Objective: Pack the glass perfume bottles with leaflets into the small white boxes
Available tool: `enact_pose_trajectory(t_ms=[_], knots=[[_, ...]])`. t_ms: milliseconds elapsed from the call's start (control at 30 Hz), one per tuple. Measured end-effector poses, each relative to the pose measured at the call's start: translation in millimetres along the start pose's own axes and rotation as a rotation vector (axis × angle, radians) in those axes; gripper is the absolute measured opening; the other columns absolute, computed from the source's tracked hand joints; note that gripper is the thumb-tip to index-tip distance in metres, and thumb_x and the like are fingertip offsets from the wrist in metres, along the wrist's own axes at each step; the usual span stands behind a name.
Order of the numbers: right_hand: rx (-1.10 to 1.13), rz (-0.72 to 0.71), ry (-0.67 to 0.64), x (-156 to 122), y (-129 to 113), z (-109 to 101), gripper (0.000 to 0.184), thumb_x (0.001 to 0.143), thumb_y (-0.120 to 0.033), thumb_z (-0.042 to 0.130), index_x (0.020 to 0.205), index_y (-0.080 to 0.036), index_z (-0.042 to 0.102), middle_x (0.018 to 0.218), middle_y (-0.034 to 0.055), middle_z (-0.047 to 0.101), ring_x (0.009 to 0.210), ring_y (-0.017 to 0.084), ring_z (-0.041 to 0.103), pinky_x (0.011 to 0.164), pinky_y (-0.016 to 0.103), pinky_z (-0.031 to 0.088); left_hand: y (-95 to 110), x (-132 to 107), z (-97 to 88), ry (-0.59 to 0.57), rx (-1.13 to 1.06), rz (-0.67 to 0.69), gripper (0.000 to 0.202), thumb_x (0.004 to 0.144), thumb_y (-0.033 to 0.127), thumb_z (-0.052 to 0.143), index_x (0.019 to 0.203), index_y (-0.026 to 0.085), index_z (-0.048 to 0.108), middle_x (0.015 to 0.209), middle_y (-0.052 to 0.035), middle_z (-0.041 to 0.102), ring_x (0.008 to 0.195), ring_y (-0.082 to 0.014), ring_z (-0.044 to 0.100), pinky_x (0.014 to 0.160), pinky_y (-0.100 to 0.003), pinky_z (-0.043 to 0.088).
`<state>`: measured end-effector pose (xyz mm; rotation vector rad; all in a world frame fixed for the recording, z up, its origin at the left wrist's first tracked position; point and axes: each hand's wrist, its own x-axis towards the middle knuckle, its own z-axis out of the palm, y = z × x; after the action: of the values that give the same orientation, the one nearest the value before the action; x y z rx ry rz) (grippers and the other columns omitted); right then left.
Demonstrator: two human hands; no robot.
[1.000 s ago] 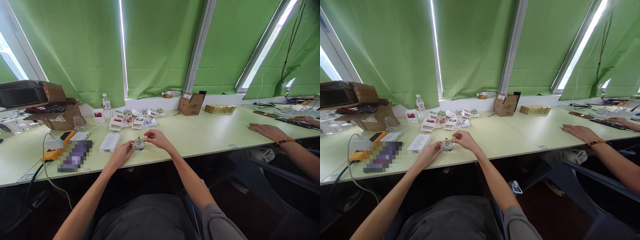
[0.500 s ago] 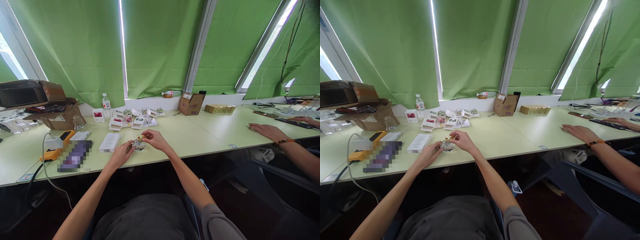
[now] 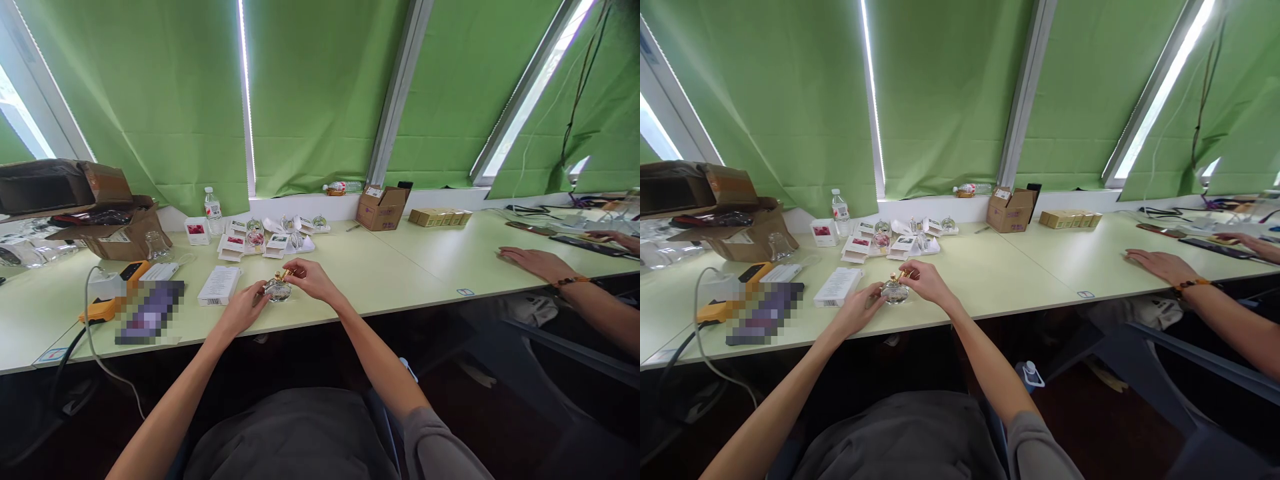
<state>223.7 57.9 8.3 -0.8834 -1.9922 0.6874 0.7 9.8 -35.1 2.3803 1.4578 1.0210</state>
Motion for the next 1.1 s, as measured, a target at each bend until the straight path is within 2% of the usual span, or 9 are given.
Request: enact_pose_trajectory(t_ms=[567, 867, 1100], knots=[[0.05, 0.026, 0.018, -0.4, 0.9, -4.1, 0.028, 0.079, -0.037, 0.067, 0.099, -0.018, 0.066, 0.088, 0.0048, 0.069, 0.077, 0.017, 0.065, 0.071, 0.03, 0.053, 0.4, -0.3, -0.5, 0.004, 0.007, -0.002, 0.037, 0.094, 0.044, 0.043, 0.123, 0.022, 0.054, 0.103, -0.0068, 0.07, 0.097, -0.0252, 0.066, 0.082, -0.035, 0.049], [0.066, 0.038, 0.048, -0.9, -3.8, -4.3, 0.037, 0.079, -0.046, 0.067, 0.102, -0.017, 0.062, 0.085, 0.005, 0.07, 0.073, 0.017, 0.065, 0.067, 0.03, 0.052, -1.4, -0.3, 0.4, 0.002, 0.014, -0.009, 0.037, 0.094, 0.044, 0.044, 0.123, 0.022, 0.053, 0.106, -0.0072, 0.07, 0.099, -0.0249, 0.065, 0.084, -0.035, 0.049], [0.08, -0.007, 0.143, -1.4, -10.8, -0.2, 0.034, 0.08, -0.043, 0.068, 0.101, -0.018, 0.06, 0.088, 0.0052, 0.07, 0.078, 0.018, 0.067, 0.069, 0.03, 0.053, -2.1, -0.2, 0.6, 0.008, 0.014, -0.007, 0.037, 0.093, 0.043, 0.045, 0.123, 0.023, 0.054, 0.105, -0.0071, 0.07, 0.098, -0.0248, 0.066, 0.083, -0.035, 0.049]])
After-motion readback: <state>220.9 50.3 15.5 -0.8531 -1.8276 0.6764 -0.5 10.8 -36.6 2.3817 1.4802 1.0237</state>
